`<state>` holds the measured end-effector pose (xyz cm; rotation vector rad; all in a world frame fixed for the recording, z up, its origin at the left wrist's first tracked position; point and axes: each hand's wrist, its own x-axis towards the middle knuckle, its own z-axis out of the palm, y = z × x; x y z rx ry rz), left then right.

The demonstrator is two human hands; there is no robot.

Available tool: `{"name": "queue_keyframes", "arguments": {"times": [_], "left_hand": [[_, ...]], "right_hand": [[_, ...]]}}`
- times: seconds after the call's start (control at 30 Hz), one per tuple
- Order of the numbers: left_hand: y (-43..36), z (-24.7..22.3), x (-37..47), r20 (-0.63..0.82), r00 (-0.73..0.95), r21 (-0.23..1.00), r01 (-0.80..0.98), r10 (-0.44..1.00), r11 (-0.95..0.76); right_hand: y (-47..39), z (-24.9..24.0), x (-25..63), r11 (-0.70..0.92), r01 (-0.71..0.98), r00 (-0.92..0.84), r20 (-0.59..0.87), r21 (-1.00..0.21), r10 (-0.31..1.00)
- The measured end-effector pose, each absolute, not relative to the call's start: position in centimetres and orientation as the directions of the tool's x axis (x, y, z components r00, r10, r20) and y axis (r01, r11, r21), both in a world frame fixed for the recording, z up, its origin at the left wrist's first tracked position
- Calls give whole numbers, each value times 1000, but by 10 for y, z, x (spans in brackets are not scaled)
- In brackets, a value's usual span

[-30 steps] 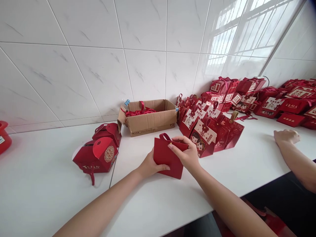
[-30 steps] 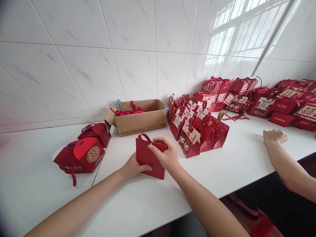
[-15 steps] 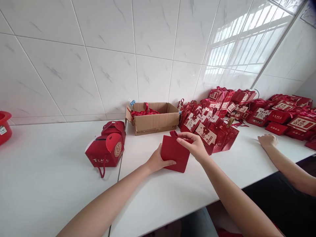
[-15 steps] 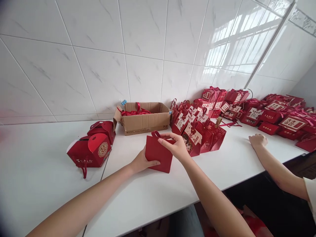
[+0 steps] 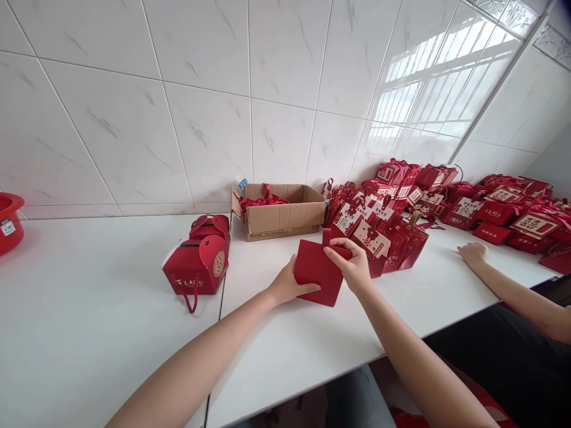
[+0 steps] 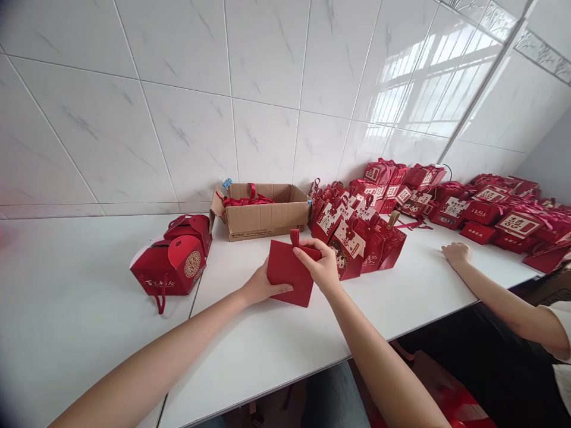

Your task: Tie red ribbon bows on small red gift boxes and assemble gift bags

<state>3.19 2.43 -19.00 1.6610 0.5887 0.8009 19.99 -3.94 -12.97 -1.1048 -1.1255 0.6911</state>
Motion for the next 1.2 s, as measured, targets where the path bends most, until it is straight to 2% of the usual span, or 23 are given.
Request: {"name": "queue_keyframes", "arguments": {"times": [0.2,0.43,0.77,0.93,1.03,1.13,1.2], "left_hand": [[27,-193,32,194,644,968,-2,740,-252],[28,-196,33,213,645,959,3,734,-282],[25,-192,35,235,667,953,-14,707,-303],[23,-190,34,202,728,925,78,655,-371],[21,-189,33,193,758,844,196,623,-500],[21,-189,33,207,796,659,317,569,-682],[22,-190,34,199,816,562,358,542,-745]], "right_hand": [[-38,-134,204,300,-13,262,286,-954,922],[-43,-153,208,213,-53,191,200,-976,961],[-53,-185,214,273,120,68,283,-954,957],[-68,-191,218,244,181,42,255,-953,966],[-86,-196,229,217,221,123,248,-951,961],[-112,-204,252,141,278,235,210,-950,949],[-132,-208,273,79,270,322,167,-960,932]]}}
